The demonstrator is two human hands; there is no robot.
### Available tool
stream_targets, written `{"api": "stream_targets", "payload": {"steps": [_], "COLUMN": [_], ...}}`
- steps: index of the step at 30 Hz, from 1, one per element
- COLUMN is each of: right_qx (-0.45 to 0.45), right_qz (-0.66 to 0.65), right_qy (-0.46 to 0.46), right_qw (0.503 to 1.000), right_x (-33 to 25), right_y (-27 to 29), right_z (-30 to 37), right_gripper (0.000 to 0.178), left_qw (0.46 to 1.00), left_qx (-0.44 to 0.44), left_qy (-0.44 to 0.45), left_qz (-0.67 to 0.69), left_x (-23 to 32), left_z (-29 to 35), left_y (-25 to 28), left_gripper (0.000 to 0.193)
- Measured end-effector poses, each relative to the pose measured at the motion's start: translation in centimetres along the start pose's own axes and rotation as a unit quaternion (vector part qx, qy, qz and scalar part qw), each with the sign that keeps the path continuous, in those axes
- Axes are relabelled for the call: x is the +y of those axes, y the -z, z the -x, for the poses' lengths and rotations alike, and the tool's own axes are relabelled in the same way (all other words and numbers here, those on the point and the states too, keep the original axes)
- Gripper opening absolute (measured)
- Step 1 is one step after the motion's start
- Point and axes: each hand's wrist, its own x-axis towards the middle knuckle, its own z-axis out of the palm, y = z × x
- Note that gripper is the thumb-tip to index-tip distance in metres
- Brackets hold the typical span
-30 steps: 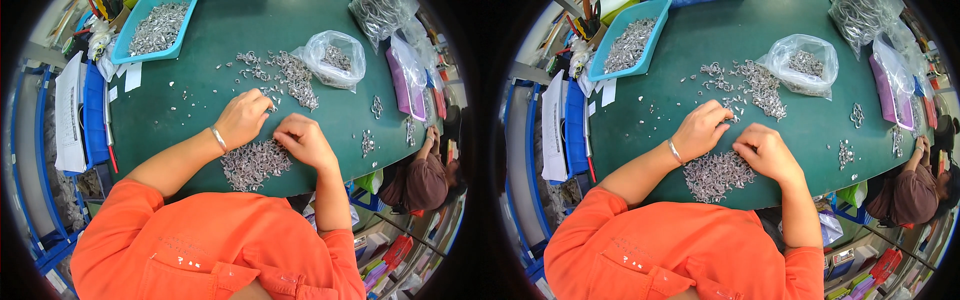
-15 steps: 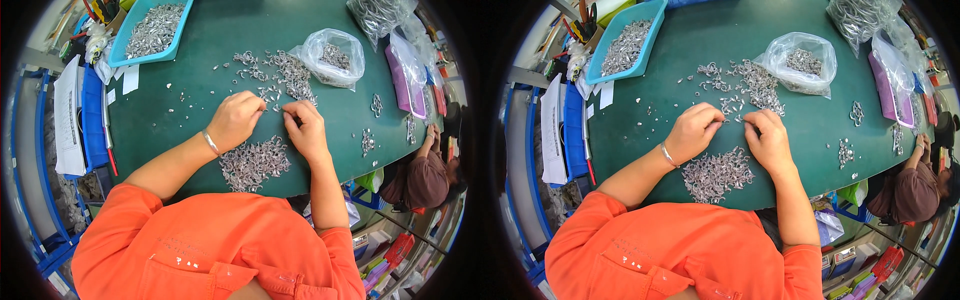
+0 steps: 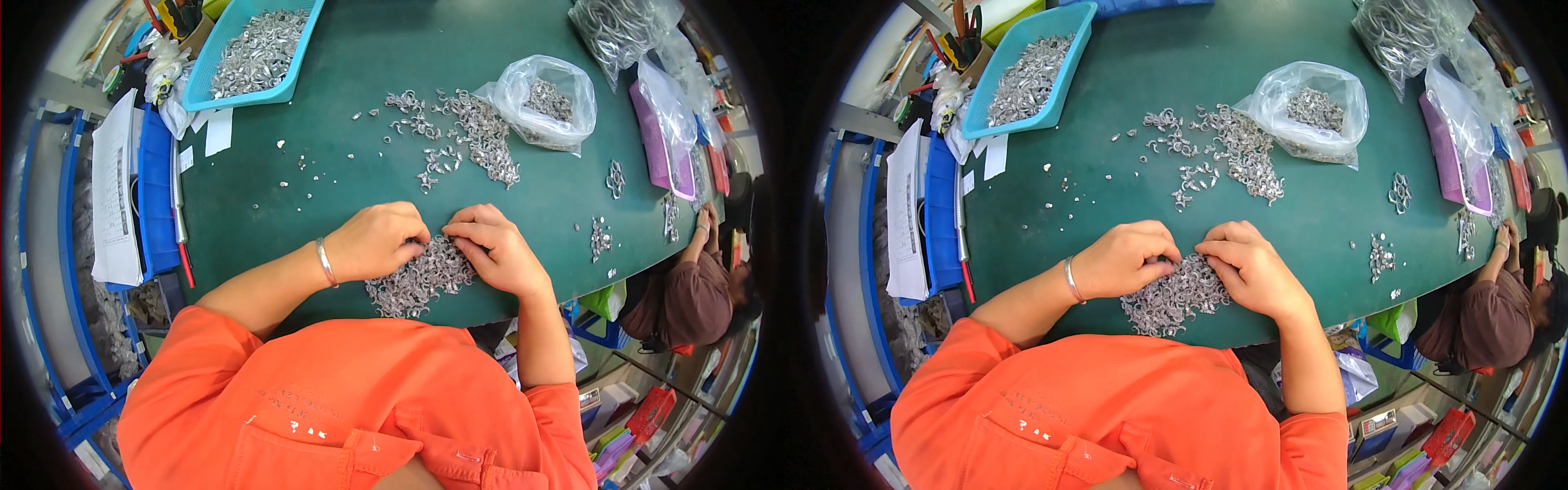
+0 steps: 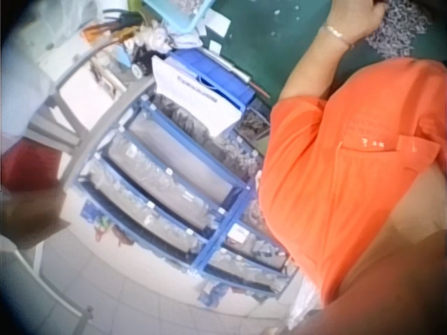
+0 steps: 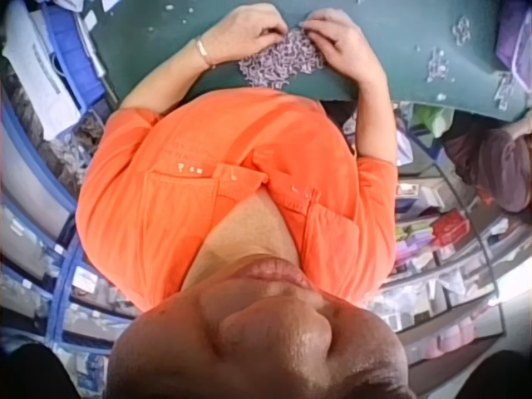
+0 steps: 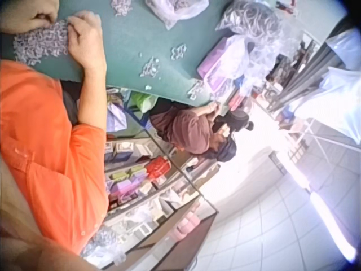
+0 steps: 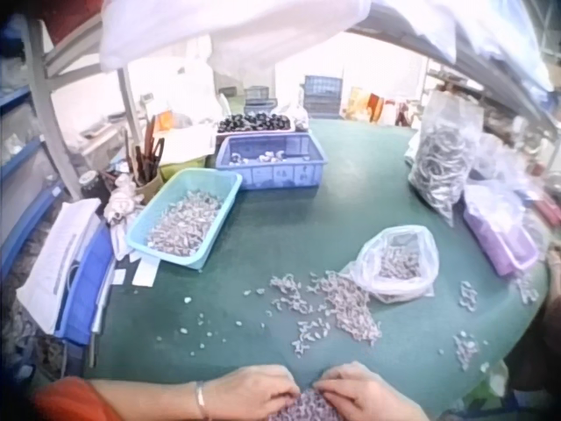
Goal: The person sits at a green workbench and manually assembles small silver metal components. They pick up individual pieces from a pile on the table, connect them by hand, and place the finished units into a clear plastic bag.
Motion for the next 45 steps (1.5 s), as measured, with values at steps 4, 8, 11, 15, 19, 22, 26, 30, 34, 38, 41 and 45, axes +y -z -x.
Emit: {"api": "stream_targets", "payload": {"steps": [4, 8, 11, 15, 19, 22, 26, 30, 34, 38, 41, 45], "right_qx": [0.101, 0.150, 0.144, 0.173, 0.205, 0.180, 0.102, -0.058, 0.114, 0.112, 0.170, 0.117], "right_qz": [0.144, 0.172, 0.125, 0.092, -0.038, -0.052, -0.052, -0.117, 0.162, 0.166, 0.189, 0.156], "right_qy": [0.077, 0.063, -0.023, -0.062, -0.139, -0.145, -0.100, -0.015, 0.062, 0.029, 0.018, 0.046], "right_qw": [0.981, 0.971, 0.981, 0.979, 0.968, 0.972, 0.988, 0.991, 0.978, 0.979, 0.967, 0.980], "right_x": [0.2, 1.3, 1.5, 1.5, 1.5, 1.7, 0.7, -0.2, 0.7, 1.4, 1.4, 1.2], "right_y": [-1.3, -2.9, -1.8, -0.9, -0.9, -0.3, 0.2, 1.2, -1.3, -1.2, -0.8, -0.9], "right_z": [-3.2, -4.5, -3.1, -2.2, -1.5, -1.1, -1.1, -2.0, -4.8, -4.5, -3.8, -3.4], "right_gripper": [0.026, 0.020, 0.013, 0.012, 0.012, 0.014, 0.012, 0.017, 0.027, 0.033, 0.036, 0.036], "left_qw": [0.989, 0.980, 0.979, 0.976, 0.985, 0.980, 0.986, 0.997, 0.985, 0.972, 0.981, 0.977], "left_qx": [0.124, 0.149, 0.145, 0.144, 0.154, 0.175, 0.074, -0.049, 0.144, 0.170, 0.159, 0.182], "left_qy": [0.002, 0.020, 0.049, 0.025, 0.051, 0.092, 0.118, 0.044, 0.025, 0.015, 0.043, 0.025], "left_qz": [-0.076, -0.133, -0.136, -0.160, -0.065, 0.027, 0.090, 0.039, -0.087, -0.163, -0.101, -0.107], "left_x": [-1.1, -2.3, -2.2, -2.3, -2.5, -1.9, -0.7, 0.3, -1.5, -3.4, -2.7, -2.7], "left_z": [-1.0, -2.5, -2.5, -2.7, -2.7, -2.2, -0.9, -0.5, -3.2, -3.9, -3.5, -3.1], "left_y": [0.1, -1.1, -1.0, -1.1, -0.6, 0.6, 1.6, 2.2, -0.3, -0.9, -0.5, -0.9], "left_gripper": [0.013, 0.021, 0.021, 0.020, 0.018, 0.016, 0.016, 0.017, 0.020, 0.024, 0.024, 0.024]}}
